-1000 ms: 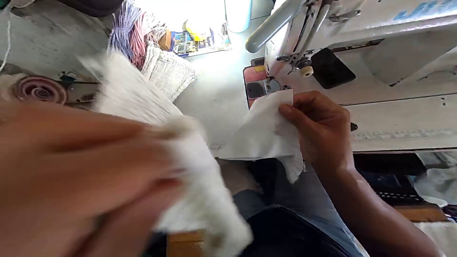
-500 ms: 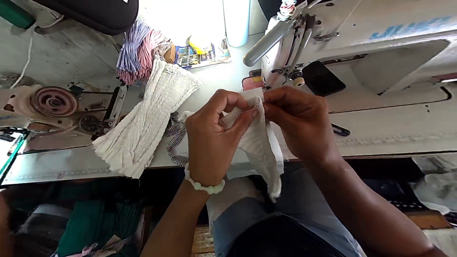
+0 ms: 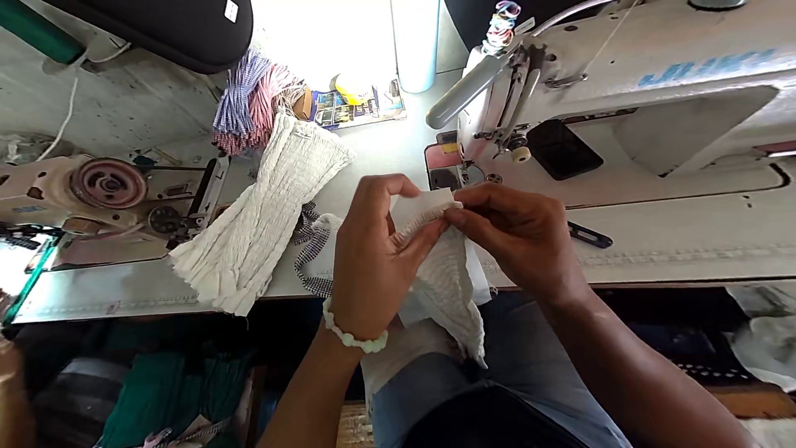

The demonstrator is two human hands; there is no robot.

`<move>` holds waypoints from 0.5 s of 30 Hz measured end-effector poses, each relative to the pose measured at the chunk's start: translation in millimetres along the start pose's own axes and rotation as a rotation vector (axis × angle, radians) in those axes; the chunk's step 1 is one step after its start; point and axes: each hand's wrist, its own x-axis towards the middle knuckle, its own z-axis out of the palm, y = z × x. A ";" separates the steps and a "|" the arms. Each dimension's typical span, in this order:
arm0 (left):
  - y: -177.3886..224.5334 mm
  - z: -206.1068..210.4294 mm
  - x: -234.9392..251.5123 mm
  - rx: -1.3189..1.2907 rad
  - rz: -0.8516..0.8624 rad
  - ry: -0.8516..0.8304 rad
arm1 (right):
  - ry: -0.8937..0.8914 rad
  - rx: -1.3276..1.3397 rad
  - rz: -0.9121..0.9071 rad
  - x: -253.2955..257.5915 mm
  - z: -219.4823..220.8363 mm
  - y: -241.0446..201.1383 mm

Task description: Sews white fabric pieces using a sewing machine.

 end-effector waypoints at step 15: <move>-26.7 0.9 -23.8 -0.268 -0.075 -0.050 | -0.061 -0.355 -0.197 -13.8 -2.2 0.6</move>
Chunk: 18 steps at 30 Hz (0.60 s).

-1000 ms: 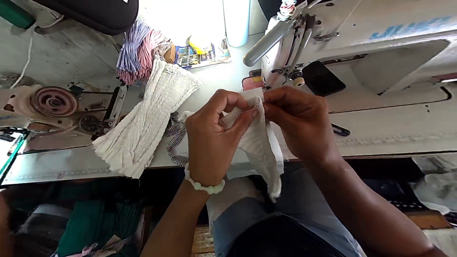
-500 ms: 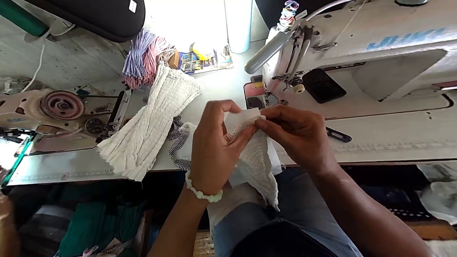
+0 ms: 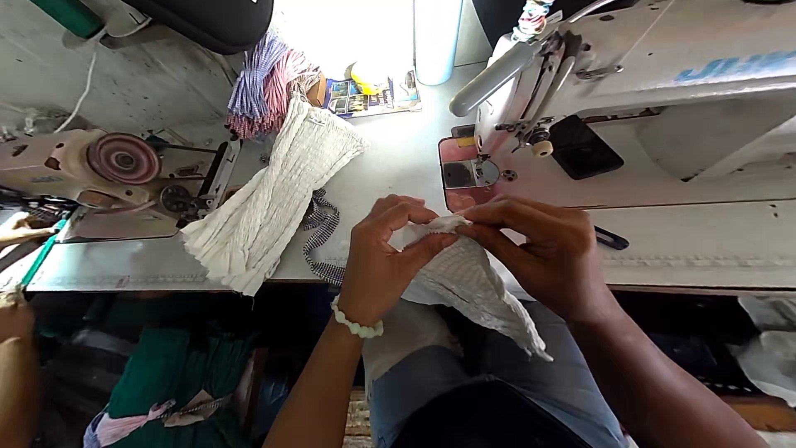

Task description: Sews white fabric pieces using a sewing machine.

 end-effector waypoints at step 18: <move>-1.9 -2.9 -28.6 -0.211 -0.376 0.081 | -0.068 0.077 0.161 -10.3 17.9 -0.8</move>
